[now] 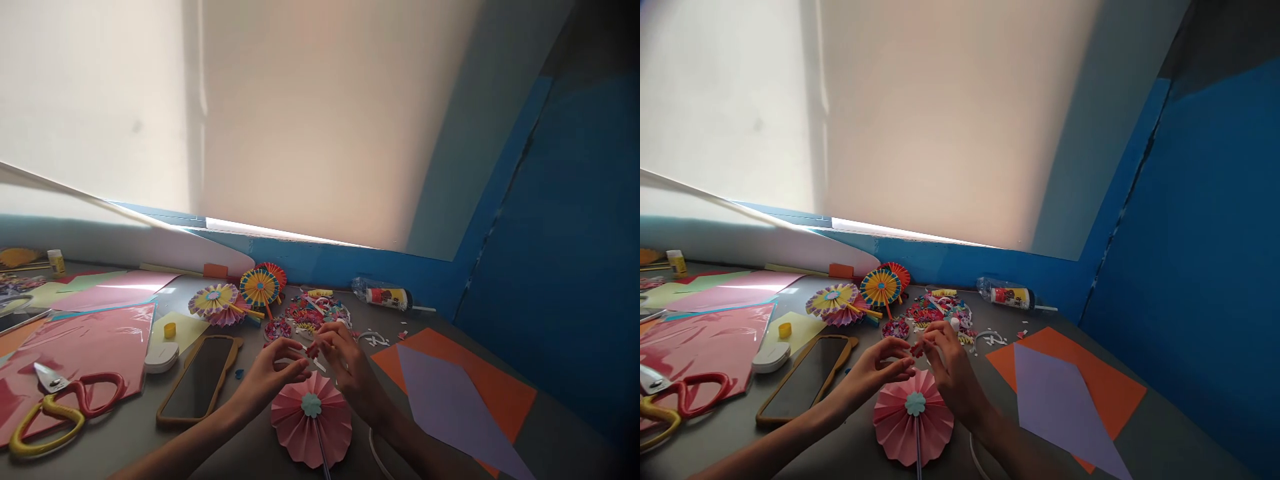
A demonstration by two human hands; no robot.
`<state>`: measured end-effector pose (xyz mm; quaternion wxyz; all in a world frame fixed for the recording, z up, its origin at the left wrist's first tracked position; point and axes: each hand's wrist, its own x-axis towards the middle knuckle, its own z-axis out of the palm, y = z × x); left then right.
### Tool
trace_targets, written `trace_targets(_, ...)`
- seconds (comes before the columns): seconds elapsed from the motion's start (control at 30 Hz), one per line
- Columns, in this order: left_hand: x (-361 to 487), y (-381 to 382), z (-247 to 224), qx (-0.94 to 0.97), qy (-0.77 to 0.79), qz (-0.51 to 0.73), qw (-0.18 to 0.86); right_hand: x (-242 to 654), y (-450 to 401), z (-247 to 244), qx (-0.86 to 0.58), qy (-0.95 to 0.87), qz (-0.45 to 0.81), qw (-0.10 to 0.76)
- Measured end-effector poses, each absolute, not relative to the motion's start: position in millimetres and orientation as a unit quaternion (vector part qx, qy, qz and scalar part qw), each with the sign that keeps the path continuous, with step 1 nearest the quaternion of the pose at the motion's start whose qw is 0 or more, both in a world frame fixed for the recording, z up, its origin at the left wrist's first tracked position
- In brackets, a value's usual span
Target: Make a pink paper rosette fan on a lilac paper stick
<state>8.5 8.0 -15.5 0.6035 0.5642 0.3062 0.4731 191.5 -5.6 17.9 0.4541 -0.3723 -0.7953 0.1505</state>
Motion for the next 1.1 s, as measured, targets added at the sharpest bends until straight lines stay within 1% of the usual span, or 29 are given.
trace_targets(0.1, 9, 4, -13, 0.623, 0.311, 0.447, 0.560, 192, -6, 19, -0.381, -0.793, 0.177, 0.442)
trace_targets(0.2, 10, 2, -12, 0.641, 0.305, 0.432, 0.557, 191, -7, 16, -0.383, -0.804, 0.177, 0.418)
trace_targets(0.33, 9, 6, -14, 0.615, 0.293, 0.423, 0.598, 191, -7, 12, -0.386, -0.822, 0.101, 0.406)
trace_targets(0.43, 8, 10, -17, 0.602, 0.295, 0.425, 0.608, 192, -8, 11, -0.365, -0.840, 0.051, 0.397)
trace_targets(0.6, 8, 9, -16, 0.606, 0.304, 0.436, 0.592, 193, -10, 11, -0.371, -0.824, 0.100, 0.416)
trace_targets(0.7, 9, 6, -15, 0.626, 0.300, 0.432, 0.576, 193, -9, 11, -0.385, -0.820, 0.122, 0.405)
trace_targets(0.77, 10, 5, -16, 0.626, 0.293, 0.425, 0.585, 193, -8, 10, -0.389, -0.823, 0.115, 0.397)
trace_targets(0.83, 11, 6, -17, 0.610, 0.283, 0.416, 0.613, 193, -7, 9, -0.393, -0.826, 0.086, 0.395)
trace_targets(0.93, 9, 10, -20, 0.572, 0.281, 0.410, 0.652, 194, -8, 8, -0.380, -0.837, 0.005, 0.395)
trace_targets(1.1, 5, 14, -23, 0.527, 0.279, 0.436, 0.674, 196, -7, 3, -0.320, -0.867, -0.137, 0.357)
